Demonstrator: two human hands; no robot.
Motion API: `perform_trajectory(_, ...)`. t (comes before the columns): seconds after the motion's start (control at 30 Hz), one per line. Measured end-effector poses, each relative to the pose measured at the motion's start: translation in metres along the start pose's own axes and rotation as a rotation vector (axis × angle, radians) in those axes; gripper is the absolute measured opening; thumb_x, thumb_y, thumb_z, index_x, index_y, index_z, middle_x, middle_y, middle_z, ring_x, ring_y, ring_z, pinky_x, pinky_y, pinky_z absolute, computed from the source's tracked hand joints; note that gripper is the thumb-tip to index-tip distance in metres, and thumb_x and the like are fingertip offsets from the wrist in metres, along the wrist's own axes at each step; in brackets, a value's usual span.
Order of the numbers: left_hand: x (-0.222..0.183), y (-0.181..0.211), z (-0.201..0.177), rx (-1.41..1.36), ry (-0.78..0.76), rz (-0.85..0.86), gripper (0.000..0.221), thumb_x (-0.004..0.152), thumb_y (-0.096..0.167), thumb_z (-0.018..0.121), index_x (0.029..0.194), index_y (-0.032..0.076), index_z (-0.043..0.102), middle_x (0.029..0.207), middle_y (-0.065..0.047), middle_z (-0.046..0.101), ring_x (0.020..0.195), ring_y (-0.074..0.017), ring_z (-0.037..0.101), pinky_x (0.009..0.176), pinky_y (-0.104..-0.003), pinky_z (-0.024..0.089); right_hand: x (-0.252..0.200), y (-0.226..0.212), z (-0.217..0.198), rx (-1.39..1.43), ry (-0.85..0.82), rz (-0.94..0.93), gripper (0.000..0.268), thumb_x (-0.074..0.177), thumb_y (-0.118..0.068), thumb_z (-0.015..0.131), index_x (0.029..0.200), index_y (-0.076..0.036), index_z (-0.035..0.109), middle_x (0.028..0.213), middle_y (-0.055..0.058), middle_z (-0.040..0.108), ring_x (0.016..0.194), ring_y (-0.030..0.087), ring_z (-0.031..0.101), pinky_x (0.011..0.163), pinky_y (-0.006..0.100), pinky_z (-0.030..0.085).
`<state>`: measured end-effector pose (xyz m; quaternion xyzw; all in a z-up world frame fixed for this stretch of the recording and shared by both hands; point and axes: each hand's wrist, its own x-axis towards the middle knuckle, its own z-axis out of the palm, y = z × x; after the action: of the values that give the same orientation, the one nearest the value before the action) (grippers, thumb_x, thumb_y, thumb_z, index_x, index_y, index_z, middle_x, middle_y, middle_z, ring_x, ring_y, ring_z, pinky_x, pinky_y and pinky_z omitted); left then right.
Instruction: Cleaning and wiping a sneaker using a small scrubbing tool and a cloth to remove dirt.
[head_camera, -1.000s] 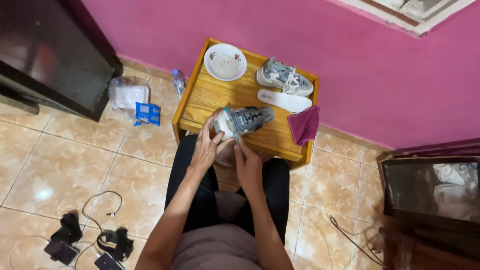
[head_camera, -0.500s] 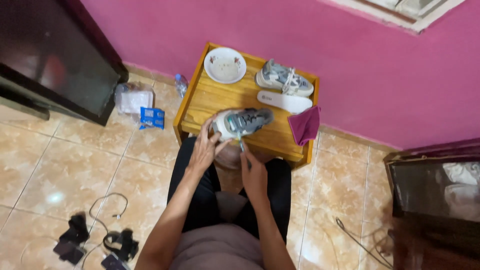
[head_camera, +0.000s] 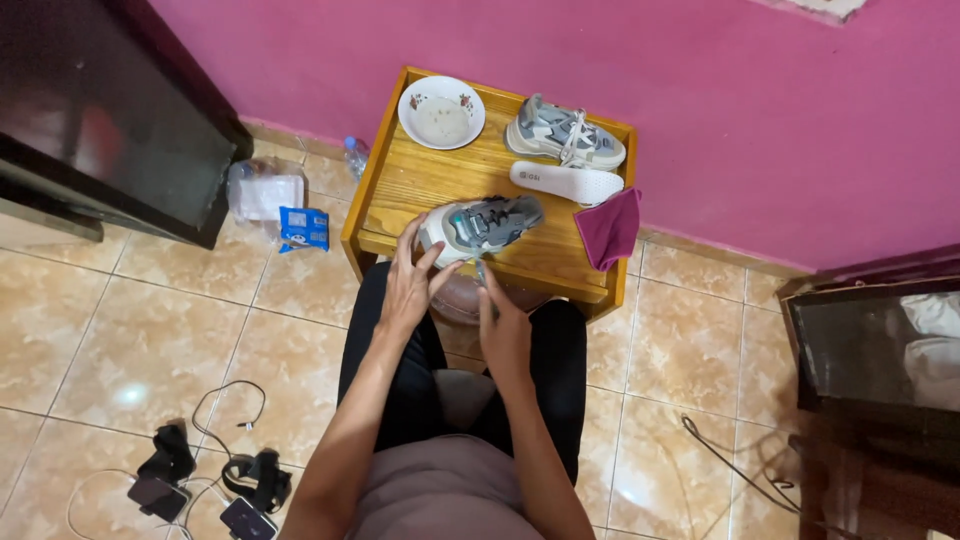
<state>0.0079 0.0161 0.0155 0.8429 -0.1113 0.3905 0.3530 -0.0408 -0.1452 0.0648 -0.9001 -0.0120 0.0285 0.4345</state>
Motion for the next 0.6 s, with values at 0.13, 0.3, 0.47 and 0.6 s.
perform_trajectory(0.13, -0.002, -0.003, 0.006, -0.076, 0.054, -0.034, 0.063, 0.080, 0.025, 0.088, 0.113, 0.015, 0.036, 0.143, -0.018, 0.053, 0.117, -0.0389, 0.067, 0.093, -0.044, 0.059, -0.028, 0.001, 0.004, 0.019, -0.017, -0.026, 0.045, 0.110, -0.022, 0.046, 0.154, -0.017, 0.050, 0.070, 0.017, 0.075, 0.038, 0.014, 0.048, 0.044, 0.029, 0.040)
perform_trajectory(0.3, -0.007, -0.006, 0.007, -0.011, -0.004, -0.042, 0.066, 0.081, 0.020, 0.087, 0.117, 0.014, 0.032, 0.143, -0.018, 0.052, 0.118, -0.0434, 0.064, 0.094, -0.052, 0.059, -0.017, 0.017, 0.009, 0.067, 0.008, -0.009, 0.046, 0.110, -0.023, 0.044, 0.156, -0.020, 0.046, 0.077, 0.018, 0.077, 0.043, 0.014, 0.055, 0.048, 0.026, 0.046)
perform_trajectory(0.47, 0.003, -0.003, 0.010, -0.067, 0.021, -0.018, 0.070, 0.077, 0.025, 0.089, 0.117, 0.009, 0.034, 0.143, -0.017, 0.056, 0.120, -0.0391, 0.064, 0.095, -0.045, 0.057, -0.034, -0.016, 0.006, 0.146, -0.022, -0.026, 0.046, 0.108, -0.025, 0.050, 0.154, -0.023, 0.049, 0.131, 0.014, 0.069, 0.109, 0.029, 0.071, 0.084, 0.036, 0.060)
perform_trajectory(0.6, 0.013, 0.012, 0.014, -0.068, 0.060, -0.054, 0.073, 0.075, 0.033, 0.090, 0.118, 0.005, 0.039, 0.139, -0.015, 0.062, 0.118, -0.0354, 0.066, 0.098, -0.042, 0.056, -0.035, 0.001, 0.009, 0.013, 0.023, 0.004, 0.044, 0.107, -0.029, 0.052, 0.151, -0.030, 0.053, 0.130, 0.012, 0.070, 0.114, 0.029, 0.069, 0.089, 0.038, 0.062)
